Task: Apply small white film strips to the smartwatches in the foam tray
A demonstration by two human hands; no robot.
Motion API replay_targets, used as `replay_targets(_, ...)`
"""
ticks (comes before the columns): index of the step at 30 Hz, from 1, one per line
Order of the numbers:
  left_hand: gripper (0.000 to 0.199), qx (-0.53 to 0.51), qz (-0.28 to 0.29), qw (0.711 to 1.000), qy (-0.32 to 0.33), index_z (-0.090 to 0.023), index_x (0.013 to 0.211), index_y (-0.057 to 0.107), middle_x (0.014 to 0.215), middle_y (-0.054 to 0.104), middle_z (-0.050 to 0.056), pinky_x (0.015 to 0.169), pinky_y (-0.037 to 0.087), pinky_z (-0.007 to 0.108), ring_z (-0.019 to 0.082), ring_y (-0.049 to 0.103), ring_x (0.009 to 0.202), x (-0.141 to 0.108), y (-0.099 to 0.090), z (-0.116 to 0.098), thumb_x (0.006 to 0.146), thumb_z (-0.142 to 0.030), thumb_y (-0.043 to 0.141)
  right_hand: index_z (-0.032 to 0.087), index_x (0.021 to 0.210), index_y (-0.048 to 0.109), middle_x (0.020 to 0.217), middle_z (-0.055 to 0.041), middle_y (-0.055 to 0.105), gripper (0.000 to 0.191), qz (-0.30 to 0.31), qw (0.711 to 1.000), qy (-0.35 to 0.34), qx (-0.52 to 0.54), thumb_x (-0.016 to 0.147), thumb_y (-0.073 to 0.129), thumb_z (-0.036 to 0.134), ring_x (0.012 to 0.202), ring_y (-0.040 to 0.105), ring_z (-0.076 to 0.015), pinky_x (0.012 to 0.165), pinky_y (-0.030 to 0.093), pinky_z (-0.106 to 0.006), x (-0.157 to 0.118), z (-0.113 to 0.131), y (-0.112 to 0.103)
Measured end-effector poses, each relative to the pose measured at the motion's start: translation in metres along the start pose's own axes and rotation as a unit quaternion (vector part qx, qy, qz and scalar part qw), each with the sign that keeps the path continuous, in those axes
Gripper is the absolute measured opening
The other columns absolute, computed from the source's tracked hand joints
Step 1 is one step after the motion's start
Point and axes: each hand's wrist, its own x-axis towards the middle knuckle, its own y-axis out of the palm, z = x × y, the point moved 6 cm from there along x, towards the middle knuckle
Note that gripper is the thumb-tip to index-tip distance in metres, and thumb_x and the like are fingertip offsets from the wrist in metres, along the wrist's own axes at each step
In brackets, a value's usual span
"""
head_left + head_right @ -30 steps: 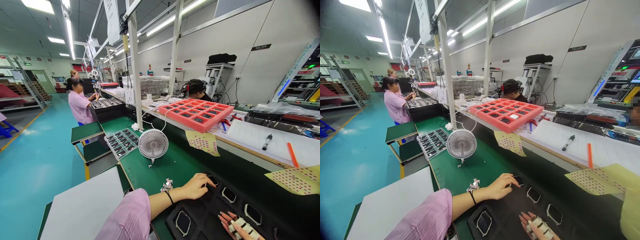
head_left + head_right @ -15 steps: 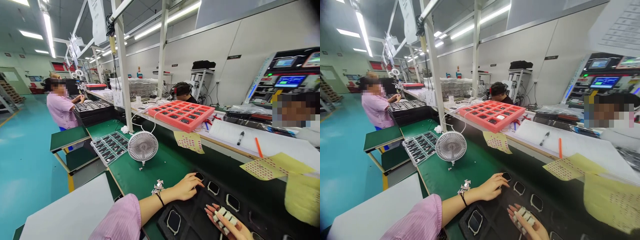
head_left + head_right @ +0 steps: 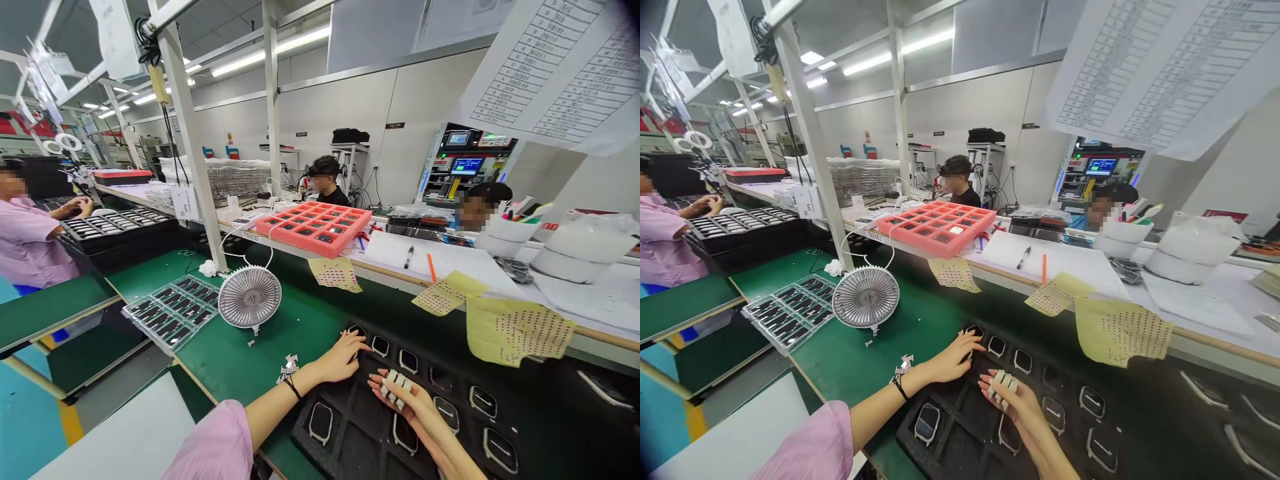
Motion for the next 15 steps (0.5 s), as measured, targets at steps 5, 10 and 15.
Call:
replay_targets(5, 0.071, -0.151, 0.067, 0.98, 0.115, -0.019, 0.143, 0.039, 0.149, 0.043, 0.016, 0.113, 0.037, 0.043, 0.027, 0.043, 0.136, -0.012, -0.004, -0.045, 0.079, -0.023, 0.069, 0.017, 0.088, 0.075, 0.087, -0.0095, 0.077, 0.044, 0.048, 0.999, 0.008, -0.014, 0.054, 0.092, 0.039, 0.09, 0.073, -0.0302, 0.09, 0.058, -0.045, -0.003, 0.009, 0.017)
replay_targets(10, 0.06, -0.229, 0.037, 0.971, 0.052, -0.014, 0.128, 0.056, 0.128, 0.062, 0.014, 0.096, 0.051, 0.035, 0.025, 0.061, 0.114, -0.014, -0.009, -0.055, 0.074, -0.029, 0.077, 0.017, 0.083, 0.071, 0.077, -0.0067, 0.075, 0.047, 0.068, 0.997, -0.003, -0.037, 0.051, 0.09, 0.044, 0.081, 0.074, -0.0259, 0.075, 0.061, -0.035, -0.009, 0.014, 0.046)
replay_targets(15, 0.053, -0.131, -0.023, 0.991, 0.019, -0.018, 0.122, 0.06, 0.123, 0.066, 0.009, 0.102, 0.046, 0.036, 0.024, 0.062, 0.114, -0.019, -0.03, -0.045, 0.072, -0.028, 0.077, 0.015, 0.098, 0.065, 0.08, -0.0088, 0.075, 0.031, 0.031, 0.996, -0.007, -0.08, 0.082, 0.064, 0.042, 0.073, 0.074, -0.0234, 0.074, 0.061, -0.042, -0.01, 0.023, 0.049)
